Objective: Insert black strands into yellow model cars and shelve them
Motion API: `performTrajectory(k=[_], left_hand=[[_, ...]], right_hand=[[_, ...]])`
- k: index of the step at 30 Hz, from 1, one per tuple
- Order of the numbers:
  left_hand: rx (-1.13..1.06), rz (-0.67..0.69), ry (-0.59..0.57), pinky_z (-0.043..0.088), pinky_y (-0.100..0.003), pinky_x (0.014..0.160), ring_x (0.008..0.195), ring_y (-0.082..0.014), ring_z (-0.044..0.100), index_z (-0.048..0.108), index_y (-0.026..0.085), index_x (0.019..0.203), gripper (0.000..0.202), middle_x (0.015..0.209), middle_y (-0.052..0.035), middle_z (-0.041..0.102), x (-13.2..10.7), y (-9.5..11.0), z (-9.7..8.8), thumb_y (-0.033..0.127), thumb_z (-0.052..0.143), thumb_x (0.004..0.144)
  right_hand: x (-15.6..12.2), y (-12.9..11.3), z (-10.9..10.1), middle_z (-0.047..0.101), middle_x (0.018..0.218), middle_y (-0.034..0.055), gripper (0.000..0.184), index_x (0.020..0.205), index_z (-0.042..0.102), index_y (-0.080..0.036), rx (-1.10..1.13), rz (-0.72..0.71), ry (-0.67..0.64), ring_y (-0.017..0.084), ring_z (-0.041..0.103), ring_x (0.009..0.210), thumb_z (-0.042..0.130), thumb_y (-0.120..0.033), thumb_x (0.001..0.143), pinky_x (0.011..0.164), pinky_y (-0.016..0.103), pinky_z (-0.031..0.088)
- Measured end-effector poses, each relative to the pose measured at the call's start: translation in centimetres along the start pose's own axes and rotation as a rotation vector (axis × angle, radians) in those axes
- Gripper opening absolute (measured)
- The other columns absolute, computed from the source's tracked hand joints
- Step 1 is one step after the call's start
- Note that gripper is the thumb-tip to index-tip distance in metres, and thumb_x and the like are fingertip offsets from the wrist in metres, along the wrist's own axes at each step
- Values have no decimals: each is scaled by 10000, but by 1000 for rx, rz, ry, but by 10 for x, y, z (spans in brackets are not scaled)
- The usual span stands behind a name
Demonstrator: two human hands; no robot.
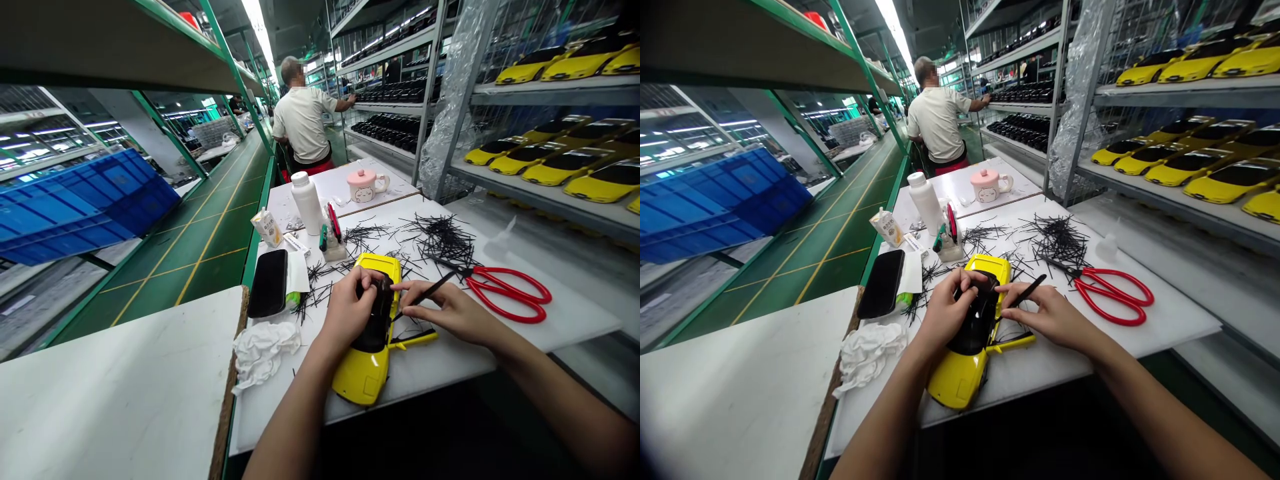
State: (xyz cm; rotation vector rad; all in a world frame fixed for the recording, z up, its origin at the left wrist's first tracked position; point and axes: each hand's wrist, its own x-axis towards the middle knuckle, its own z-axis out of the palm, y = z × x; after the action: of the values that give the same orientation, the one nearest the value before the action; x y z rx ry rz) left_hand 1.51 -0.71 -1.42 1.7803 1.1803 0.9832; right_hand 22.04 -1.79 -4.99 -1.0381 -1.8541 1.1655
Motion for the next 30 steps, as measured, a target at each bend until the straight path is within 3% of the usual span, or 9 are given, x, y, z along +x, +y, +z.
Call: performTrajectory(k=[9, 30], left_hand=[[5, 7, 1, 446, -291, 851, 956, -166, 631, 329, 228, 697, 214, 969, -23, 695, -1, 2, 1, 79, 448, 793], [15, 9, 3, 445, -283, 853, 942, -161, 634, 325, 229, 689, 223, 974, -14, 701, -1, 2, 1, 79, 450, 796]], right_hand=[[-1, -1, 4, 696, 1153, 95, 240, 824, 707, -223, -35, -19, 61, 305, 554, 1210, 662, -459, 810, 1014, 406, 417], [1, -2, 3, 676, 1198, 82, 224, 872, 706, -247, -120, 20, 42, 314, 552, 1204, 669, -454, 796, 1020, 443, 416]])
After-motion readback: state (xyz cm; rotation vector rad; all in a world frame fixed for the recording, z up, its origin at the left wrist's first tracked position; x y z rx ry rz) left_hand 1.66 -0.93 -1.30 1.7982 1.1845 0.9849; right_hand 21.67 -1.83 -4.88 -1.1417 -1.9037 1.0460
